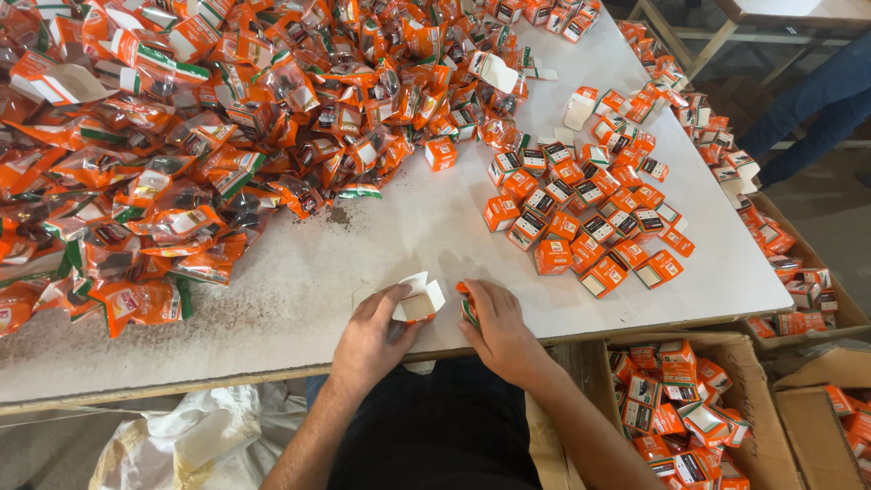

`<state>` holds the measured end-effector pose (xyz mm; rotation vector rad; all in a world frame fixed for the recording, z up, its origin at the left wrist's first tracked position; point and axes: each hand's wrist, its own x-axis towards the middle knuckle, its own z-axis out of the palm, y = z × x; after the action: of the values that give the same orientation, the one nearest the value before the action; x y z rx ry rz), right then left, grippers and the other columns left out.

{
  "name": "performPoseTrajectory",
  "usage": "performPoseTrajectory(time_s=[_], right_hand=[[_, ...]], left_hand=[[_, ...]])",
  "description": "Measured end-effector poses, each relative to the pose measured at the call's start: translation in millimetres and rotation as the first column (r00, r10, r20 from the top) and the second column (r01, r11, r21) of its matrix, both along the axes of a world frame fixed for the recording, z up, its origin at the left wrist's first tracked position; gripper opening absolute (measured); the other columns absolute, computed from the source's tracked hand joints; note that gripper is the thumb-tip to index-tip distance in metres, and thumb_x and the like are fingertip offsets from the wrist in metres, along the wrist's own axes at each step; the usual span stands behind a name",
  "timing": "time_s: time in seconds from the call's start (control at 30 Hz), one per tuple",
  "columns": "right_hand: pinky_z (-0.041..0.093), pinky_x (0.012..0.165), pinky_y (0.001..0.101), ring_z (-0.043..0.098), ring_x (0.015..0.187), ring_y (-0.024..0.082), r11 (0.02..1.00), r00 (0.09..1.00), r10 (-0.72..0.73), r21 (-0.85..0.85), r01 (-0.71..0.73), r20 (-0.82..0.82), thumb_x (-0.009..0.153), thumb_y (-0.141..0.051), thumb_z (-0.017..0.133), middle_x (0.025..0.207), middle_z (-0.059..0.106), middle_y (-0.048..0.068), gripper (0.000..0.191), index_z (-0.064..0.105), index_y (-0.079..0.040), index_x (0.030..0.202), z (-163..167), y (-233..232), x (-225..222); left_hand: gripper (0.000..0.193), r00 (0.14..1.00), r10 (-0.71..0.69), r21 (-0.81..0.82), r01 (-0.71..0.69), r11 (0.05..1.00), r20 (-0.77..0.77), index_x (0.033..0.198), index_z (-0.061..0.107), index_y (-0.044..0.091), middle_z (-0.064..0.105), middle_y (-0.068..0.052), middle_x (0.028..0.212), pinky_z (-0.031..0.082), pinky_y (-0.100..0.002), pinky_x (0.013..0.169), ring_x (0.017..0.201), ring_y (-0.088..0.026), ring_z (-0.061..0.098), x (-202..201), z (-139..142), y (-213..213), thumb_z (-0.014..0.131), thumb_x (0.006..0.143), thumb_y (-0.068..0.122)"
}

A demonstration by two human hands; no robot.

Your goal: The person picks up small orange blister-packed toy vehicles from a pile on the table, opens a small white paperboard box, places a packaged toy inside, closes the box, and sets the packed box aside, repeating this packing cycle throughout the clip.

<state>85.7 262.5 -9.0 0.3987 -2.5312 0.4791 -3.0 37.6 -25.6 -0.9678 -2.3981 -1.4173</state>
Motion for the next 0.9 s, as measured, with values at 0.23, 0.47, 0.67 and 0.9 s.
performPoseTrajectory(time_s=[0.23,0.47,0.67,0.9], right_hand=[[0.055,0.093,0.0354,0.065,0.113,0.028,0.939,0.991,0.12,-0.33,-0.094,0.061,0.093,-0.024,0.082,0.135,0.061,0.01,0.058,0.046,-0.009,0.136,18,1,2],[0.048,0.098,0.044,0.06,0.114,0.033,0.897,0.971,0.239,0.388,-0.212,-0.024,0.082,-0.011,0.067,0.123,0.06,0.014,0.049,0.061,-0.002,0.13,60,-41,-21],[0.047,0.094,0.0442,0.061,0.108,0.028,0.964,0.961,0.259,0.03,-0.263,0.093,0.09,-0.007,0.066,0.104,0.069,0.004,0.018,0.065,-0.008,0.109,60,-28,-41],[0.045,0.093,0.0418,0.055,0.105,0.028,0.986,0.972,0.153,0.092,-0.139,-0.18,0.092,-0.012,0.072,0.108,0.071,0.005,0.019,0.066,-0.01,0.11,31,-32,-33]], left_hand=[[0.063,0.999,-0.008,-0.018,0.007,1.0,-0.038,0.131,0.056,0.011,0.068,-0.015,0.125,0.055,-0.043,0.093,0.113,-0.037,0.066,0,4,1,0.084,0.074,0.012],[0.07,0.999,-0.038,-0.007,0.038,0.999,0.002,0.136,0.052,0.008,0.069,-0.014,0.118,0.055,-0.044,0.093,0.109,-0.035,0.067,0,5,-1,0.082,0.074,0.01],[0.067,0.992,-0.031,0.0,0.031,1.0,-0.121,0.133,0.054,0.005,0.07,-0.015,0.12,0.053,-0.046,0.095,0.111,-0.035,0.067,2,7,1,0.086,0.075,0.016],[0.052,0.984,0.0,-0.004,-0.001,1.0,-0.18,0.12,0.065,0.004,0.067,-0.014,0.119,0.053,-0.045,0.096,0.108,-0.036,0.067,5,14,2,0.085,0.075,0.018]])
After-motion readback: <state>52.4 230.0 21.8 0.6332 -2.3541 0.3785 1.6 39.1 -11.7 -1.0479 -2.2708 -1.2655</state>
